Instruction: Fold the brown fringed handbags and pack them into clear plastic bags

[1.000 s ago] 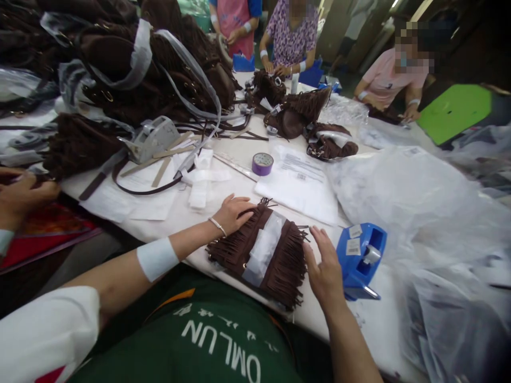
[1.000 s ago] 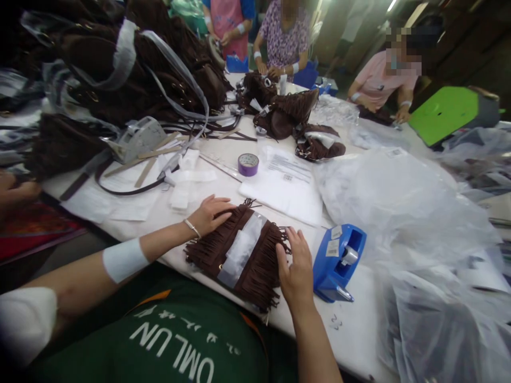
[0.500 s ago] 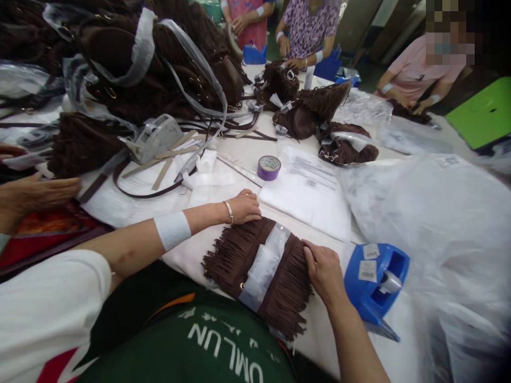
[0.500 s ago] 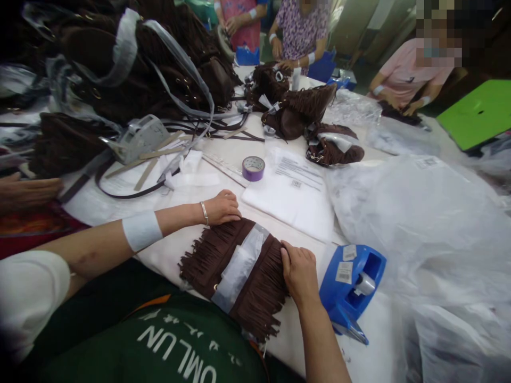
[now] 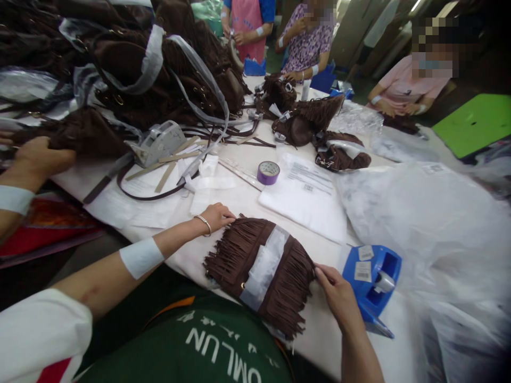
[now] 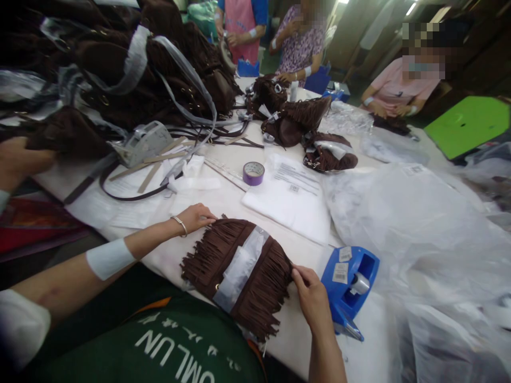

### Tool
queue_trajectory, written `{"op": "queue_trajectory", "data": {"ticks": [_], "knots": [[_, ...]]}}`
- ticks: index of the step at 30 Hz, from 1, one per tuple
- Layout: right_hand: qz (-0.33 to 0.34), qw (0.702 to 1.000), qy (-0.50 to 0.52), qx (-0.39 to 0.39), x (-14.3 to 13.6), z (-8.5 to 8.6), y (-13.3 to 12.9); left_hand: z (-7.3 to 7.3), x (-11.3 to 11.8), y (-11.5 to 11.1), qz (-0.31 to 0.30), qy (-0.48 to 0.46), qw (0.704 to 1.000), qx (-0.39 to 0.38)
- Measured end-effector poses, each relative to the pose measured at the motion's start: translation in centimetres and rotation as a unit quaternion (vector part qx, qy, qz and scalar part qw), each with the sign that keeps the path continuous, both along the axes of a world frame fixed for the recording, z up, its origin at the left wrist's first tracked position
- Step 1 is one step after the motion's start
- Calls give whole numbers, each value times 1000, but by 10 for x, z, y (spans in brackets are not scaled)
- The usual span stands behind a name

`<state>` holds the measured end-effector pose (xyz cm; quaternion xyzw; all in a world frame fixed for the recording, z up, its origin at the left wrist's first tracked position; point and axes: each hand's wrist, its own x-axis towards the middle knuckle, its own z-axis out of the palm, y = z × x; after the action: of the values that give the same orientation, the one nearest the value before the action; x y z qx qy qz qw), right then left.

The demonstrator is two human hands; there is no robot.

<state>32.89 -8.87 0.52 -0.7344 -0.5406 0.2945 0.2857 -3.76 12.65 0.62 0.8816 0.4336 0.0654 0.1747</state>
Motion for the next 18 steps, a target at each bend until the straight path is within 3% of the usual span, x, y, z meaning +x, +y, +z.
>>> {"op": "queue_trajectory", "data": {"ticks": [2,5,7,10,13,16,18], "knots": [[4,1000,-11,-27,7,8,2,7,-8,6,-10,24,1000,-5],[-44,987,-154,3,1,18,18,28,-1,17,-8,36,999,23],[-65,971,-220,72,-22,20,35,42,21,23,-15,18,997,68],[26,960,-240,142,-70,13,56,53,78,30,-75,-22,992,99],[116,944,-275,142,-106,0,64,43,140,40,-137,-12,989,56],[112,940,-293,135,-114,-10,62,21,187,56,-166,8,986,26],[110,939,-296,135,-112,-12,61,8,205,69,-166,18,986,11]]}}
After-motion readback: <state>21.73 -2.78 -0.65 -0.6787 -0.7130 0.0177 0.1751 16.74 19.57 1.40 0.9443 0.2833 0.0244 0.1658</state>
